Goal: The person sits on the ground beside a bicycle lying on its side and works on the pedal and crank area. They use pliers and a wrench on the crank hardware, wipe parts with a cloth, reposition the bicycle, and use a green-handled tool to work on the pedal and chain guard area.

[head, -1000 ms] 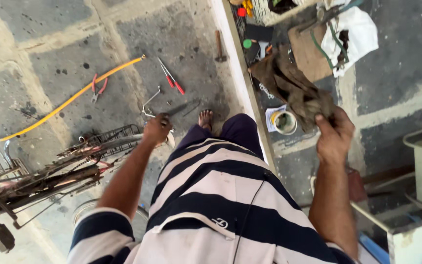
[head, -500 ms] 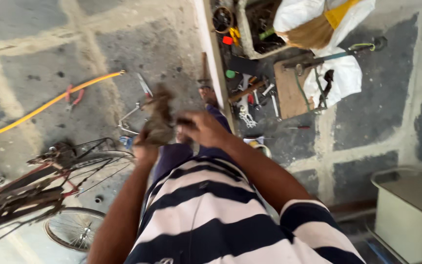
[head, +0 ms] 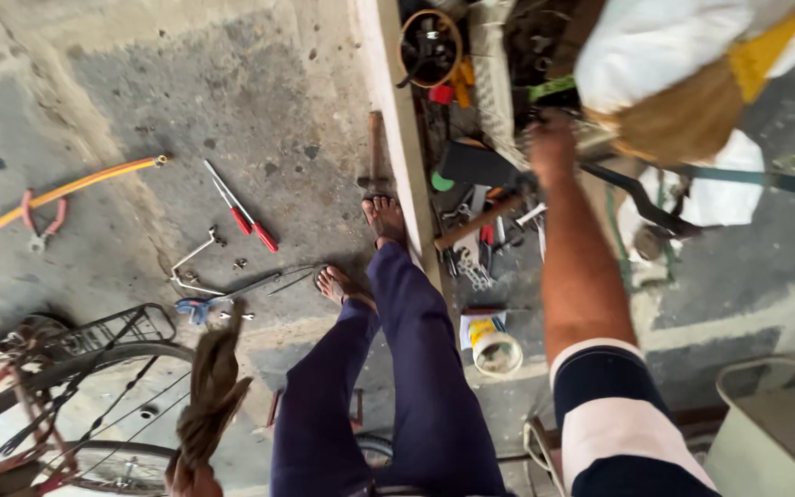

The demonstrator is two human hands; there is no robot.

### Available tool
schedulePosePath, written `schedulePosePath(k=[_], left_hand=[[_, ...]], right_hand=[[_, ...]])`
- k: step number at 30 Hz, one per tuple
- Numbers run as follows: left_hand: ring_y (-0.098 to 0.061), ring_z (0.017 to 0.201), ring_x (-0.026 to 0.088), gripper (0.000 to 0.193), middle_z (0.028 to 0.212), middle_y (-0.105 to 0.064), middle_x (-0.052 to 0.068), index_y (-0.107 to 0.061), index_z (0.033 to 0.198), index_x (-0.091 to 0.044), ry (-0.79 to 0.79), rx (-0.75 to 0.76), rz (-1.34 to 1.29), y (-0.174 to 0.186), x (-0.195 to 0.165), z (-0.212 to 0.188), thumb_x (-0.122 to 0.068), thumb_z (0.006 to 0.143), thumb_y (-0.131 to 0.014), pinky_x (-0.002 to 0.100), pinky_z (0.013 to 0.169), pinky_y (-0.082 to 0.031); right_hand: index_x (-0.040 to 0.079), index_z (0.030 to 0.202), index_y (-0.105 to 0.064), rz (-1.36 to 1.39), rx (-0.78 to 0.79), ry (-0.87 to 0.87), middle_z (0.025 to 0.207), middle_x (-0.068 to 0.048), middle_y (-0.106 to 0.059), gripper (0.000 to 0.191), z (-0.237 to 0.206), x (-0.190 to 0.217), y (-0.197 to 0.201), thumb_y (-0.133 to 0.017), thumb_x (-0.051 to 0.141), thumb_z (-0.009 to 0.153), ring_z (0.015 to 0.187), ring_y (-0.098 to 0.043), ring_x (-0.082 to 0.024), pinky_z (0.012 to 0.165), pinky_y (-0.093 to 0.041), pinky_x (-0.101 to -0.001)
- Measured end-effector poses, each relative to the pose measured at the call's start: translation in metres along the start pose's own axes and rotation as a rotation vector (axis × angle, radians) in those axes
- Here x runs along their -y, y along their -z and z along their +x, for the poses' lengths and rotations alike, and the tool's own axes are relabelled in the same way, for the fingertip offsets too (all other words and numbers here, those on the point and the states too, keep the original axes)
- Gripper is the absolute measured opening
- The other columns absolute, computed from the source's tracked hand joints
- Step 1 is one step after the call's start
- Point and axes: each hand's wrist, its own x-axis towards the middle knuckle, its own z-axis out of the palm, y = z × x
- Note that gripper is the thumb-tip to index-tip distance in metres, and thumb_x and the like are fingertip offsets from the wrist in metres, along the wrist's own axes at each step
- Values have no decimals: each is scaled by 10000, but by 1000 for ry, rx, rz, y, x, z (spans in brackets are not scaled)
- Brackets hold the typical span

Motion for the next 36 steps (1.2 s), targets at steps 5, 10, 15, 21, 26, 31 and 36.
schedulePosePath(k=[5, 10, 15, 21, 26, 31, 36], left_hand=[[-686, 981, 367, 463, 1212, -664, 192, -597, 1403, -118, 164, 2, 64, -31, 12, 48, -307, 992, -499, 463, 852, -529], [-737, 910, 341, 515, 1063, -762, 188, -621, 1399, -156, 291, 24, 63, -17, 46, 53, -441, 996, -475, 460, 833, -547], [-710, 996, 317, 464, 1080, -765, 171, -664, 1288, -85, 201, -8, -129, 24, 58, 30, -405, 1054, -422, 434, 835, -544], [-740, 879, 192, 376, 1067, -766, 89, -661, 1270, -51, 152, -98, -697, 99, 37, -12, -280, 1040, -472, 342, 722, -559], [-629, 715, 139, 339, 877, -688, 62, -667, 1268, -90, 142, -254, -1054, 174, 36, -40, -264, 1001, -548, 321, 614, -521], [-669, 807, 155, 315, 1024, -720, 55, -642, 1285, -58, -100, -428, -1694, 261, 37, -40, -198, 1058, -474, 319, 679, -553], [-710, 938, 189, 325, 1117, -697, 81, -617, 1281, -37, -129, -387, -2016, 355, 38, 0, -221, 1064, -459, 355, 774, -606]], right_hand=[[62, 1273, -699, -358, 155, 3, 1193, -157, -698, 477, 63, -8, -45, -770, 275, 851, 1106, -638, -303, 997, -472, -440], [55, 1281, -756, -1303, 484, 368, 1419, -168, -667, 671, 56, 44, -60, -831, 377, 698, 1386, -582, -313, 1243, -383, -437], [61, 1272, -654, 803, -72, 74, 1384, -219, -616, 402, -14, 131, -27, -854, 187, 947, 1253, -594, -378, 1120, -482, -535], [-8, 1193, -774, -351, -331, 651, 1190, -251, -604, 243, -126, 202, 99, -716, 130, 1001, 1187, -549, -430, 990, -456, -572], [-16, 1205, -655, 264, 1, 565, 1176, -178, -654, 228, -189, 271, 142, -642, 92, 1005, 1092, -644, -344, 981, -543, -459], [-76, 1337, -534, 616, 425, 766, 1265, -143, -624, 420, -219, 378, 98, -681, -89, 945, 1115, -617, -294, 1012, -535, -404], [3, 1198, -558, 824, 819, 307, 1045, -116, -673, 292, -251, 500, 33, -653, -75, 933, 901, -674, -270, 807, -604, -380]])
